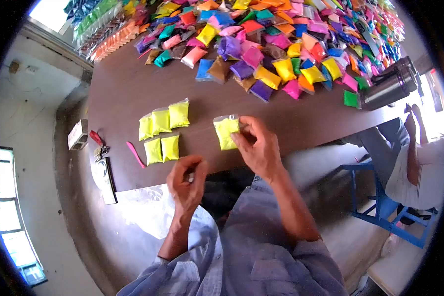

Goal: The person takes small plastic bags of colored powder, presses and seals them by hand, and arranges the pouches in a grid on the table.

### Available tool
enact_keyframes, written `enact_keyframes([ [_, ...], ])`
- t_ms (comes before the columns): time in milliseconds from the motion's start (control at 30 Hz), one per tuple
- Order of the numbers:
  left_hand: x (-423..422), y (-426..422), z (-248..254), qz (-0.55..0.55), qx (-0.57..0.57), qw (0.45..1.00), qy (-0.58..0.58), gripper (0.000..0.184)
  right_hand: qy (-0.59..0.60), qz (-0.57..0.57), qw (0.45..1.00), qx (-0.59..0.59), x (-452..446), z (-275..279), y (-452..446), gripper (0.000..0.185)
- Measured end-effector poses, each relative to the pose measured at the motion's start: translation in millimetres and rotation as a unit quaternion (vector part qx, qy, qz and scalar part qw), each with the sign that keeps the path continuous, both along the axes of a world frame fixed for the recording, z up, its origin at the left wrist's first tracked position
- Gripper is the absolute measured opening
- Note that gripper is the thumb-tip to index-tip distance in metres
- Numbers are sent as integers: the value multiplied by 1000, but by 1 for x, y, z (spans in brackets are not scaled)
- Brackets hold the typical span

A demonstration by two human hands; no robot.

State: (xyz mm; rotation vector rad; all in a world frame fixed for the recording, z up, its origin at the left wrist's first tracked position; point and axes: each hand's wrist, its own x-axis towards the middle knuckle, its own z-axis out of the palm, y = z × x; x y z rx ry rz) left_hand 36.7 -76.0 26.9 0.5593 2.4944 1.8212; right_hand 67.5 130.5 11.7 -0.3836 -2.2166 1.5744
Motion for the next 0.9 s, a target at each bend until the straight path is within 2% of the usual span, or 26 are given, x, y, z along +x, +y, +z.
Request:
enact_keyframes([
  [133, -10, -49, -2, 94, 4, 995, -13, 12, -71, 58, 995, 28, -11, 11, -31, 29],
  [233, -22, -75, -5, 139, 28, 989, -39, 14, -60, 72, 992, 79, -24, 3, -47, 29],
  [367, -29, -92, -8, 197, 15, 980, -35, 17, -116, 73, 988, 76, -39, 14, -56, 25],
  [500, -32, -96, -9, 205, 37, 976, -60, 18, -122, 80, 983, 111, -50, 12, -63, 24],
  [667, -38, -103, -10, 210, 33, 975, -64, 21, -107, 101, 974, 172, -51, 13, -67, 37],
  [900, -43, -104, -5, 215, 15, 973, -83, 25, -131, 88, 968, 195, -46, 17, -66, 35],
])
